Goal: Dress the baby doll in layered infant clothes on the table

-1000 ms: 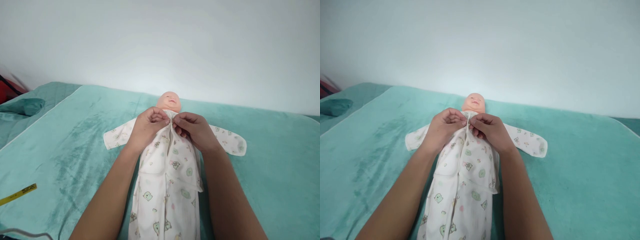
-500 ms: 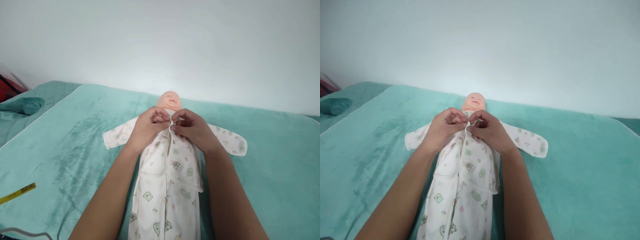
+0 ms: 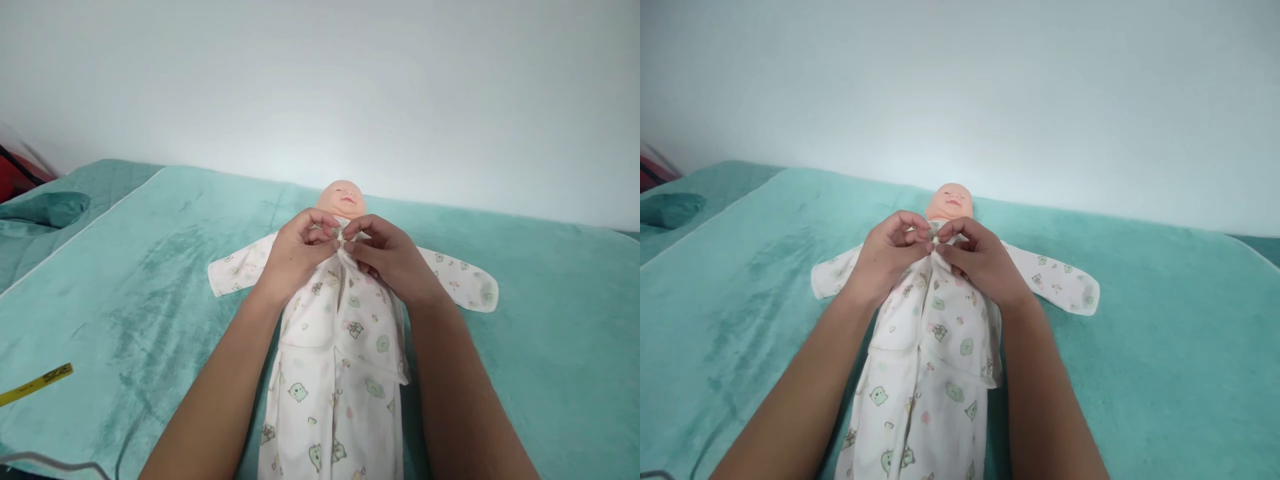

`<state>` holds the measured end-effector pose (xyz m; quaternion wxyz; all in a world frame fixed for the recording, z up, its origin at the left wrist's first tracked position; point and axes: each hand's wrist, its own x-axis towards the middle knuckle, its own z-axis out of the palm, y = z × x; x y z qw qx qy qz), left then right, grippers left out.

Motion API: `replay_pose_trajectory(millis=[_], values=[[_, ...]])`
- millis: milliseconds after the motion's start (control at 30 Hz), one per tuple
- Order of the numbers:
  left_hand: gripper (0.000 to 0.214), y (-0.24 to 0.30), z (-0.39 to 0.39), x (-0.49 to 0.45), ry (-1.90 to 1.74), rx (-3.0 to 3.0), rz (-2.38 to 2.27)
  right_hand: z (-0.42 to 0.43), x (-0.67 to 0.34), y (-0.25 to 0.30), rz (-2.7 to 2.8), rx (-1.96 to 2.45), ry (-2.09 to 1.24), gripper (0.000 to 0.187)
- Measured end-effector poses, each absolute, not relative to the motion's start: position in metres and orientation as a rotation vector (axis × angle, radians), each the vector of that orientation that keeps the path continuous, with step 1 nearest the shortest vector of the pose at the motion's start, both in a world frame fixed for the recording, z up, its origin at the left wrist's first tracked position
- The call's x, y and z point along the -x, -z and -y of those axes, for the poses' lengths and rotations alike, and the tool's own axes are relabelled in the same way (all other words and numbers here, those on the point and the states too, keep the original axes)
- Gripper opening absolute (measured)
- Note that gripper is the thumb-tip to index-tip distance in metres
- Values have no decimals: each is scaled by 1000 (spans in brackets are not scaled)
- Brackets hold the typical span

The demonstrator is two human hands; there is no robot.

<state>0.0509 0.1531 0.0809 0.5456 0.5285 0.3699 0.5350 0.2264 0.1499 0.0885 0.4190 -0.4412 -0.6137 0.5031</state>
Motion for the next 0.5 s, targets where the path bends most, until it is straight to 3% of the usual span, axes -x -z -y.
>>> replay_pose_trajectory(millis=[267, 500], values=[[23, -79, -155, -52, -1245, -1230, -853, -154, -226, -84, 1474, 1026, -1303, 12], [21, -95, -151, -26, -973, -1473, -914, -138, -233, -114, 1718, 1348, -1196, 31]])
